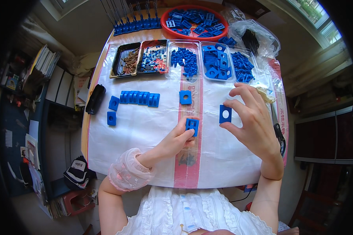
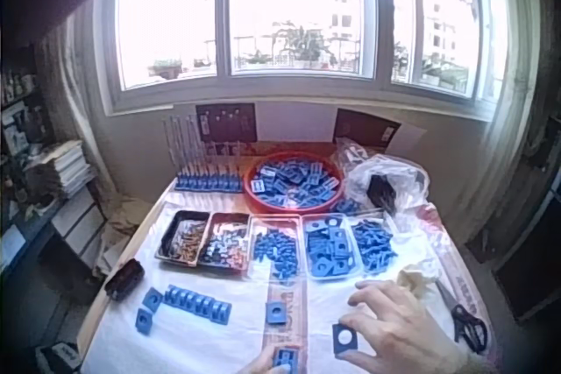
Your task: Manually assemble and glue small plastic electronic housing components.
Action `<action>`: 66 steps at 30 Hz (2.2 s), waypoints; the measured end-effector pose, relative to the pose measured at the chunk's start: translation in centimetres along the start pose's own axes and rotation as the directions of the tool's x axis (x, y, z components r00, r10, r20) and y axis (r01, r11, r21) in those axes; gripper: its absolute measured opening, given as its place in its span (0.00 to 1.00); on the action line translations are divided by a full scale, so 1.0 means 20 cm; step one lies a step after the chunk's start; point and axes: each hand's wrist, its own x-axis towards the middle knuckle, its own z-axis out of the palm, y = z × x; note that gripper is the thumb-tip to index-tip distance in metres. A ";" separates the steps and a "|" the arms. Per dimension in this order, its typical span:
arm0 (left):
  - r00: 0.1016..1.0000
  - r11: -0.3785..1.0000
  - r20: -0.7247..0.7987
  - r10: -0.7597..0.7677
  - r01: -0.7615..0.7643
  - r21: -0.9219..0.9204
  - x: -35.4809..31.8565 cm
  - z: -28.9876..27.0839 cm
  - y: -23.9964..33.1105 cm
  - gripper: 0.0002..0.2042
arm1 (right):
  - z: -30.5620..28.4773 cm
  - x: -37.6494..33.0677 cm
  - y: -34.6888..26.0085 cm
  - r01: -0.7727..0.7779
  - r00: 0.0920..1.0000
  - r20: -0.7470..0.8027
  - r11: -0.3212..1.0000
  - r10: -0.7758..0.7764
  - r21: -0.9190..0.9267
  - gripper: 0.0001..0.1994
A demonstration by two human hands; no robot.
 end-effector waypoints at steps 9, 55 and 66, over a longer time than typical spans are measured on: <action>0.999 0.992 -0.041 -0.020 0.015 -0.124 0.00 -0.01 0.02 0.08 | 0.00 0.00 0.00 -0.001 1.000 0.001 1.000 0.001 0.001 0.19; 0.988 0.855 0.157 0.007 0.075 -0.513 0.04 -0.01 -0.03 0.17 | 0.16 0.02 -0.10 0.136 0.983 0.115 0.987 -0.145 0.087 0.17; 0.981 0.838 0.196 0.011 0.098 -0.536 0.04 -0.02 -0.05 0.17 | 0.20 0.03 -0.10 0.135 0.984 0.109 0.987 -0.144 0.088 0.18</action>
